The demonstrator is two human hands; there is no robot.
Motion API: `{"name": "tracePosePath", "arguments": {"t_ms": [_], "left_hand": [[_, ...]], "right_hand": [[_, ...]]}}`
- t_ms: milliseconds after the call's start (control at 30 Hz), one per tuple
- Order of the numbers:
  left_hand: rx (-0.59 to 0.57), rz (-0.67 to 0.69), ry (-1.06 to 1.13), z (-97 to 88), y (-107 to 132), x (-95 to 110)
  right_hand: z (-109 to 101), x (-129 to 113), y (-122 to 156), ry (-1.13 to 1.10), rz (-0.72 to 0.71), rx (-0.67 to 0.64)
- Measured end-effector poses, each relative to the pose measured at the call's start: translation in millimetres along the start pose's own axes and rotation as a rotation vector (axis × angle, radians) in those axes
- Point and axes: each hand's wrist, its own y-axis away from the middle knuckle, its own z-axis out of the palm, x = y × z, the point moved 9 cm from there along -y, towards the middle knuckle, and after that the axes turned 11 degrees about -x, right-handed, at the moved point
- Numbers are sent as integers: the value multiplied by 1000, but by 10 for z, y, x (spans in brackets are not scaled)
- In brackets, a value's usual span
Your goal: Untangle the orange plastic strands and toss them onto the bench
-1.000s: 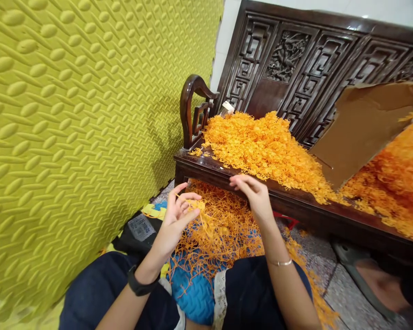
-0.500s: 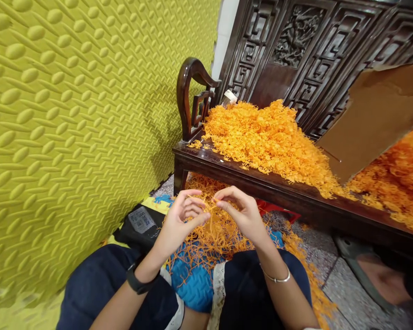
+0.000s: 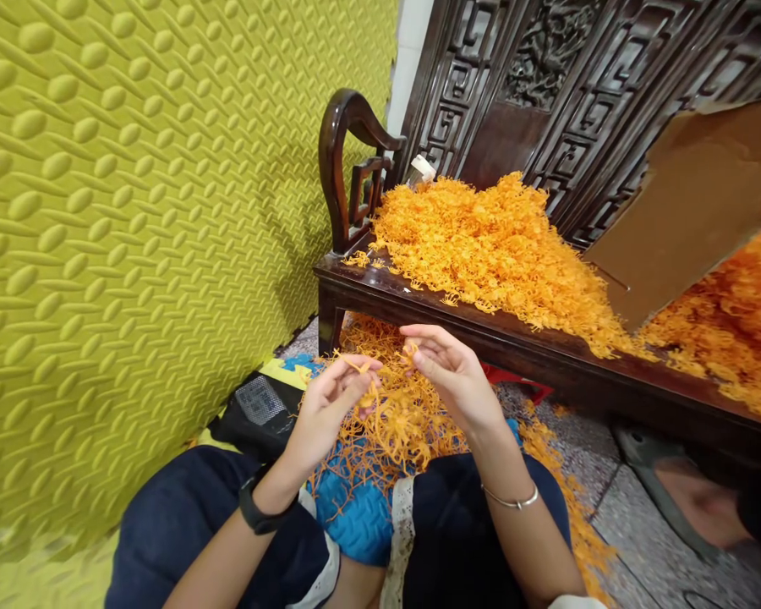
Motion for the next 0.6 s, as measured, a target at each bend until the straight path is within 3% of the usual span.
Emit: {"name": "tracePosePath", "arguments": {"t_ms": [133,300,400,500,600], "left_hand": [[-29,68,73,10,-15,36],[11,151,-23,-40,-14,97],[-43,237,-24,5,-3,158],[-66,263,-236,74,12,191],[12,261,-548,94,21,209]], "right_hand": [[-40,-45,2,8,-28,33],[-120,-93,22,-21,-69,106],[-63,-45,14,-81,-58,98],[84,43,-7,-144,-27,49],[253,125,-16,-157,12,-35]]}}
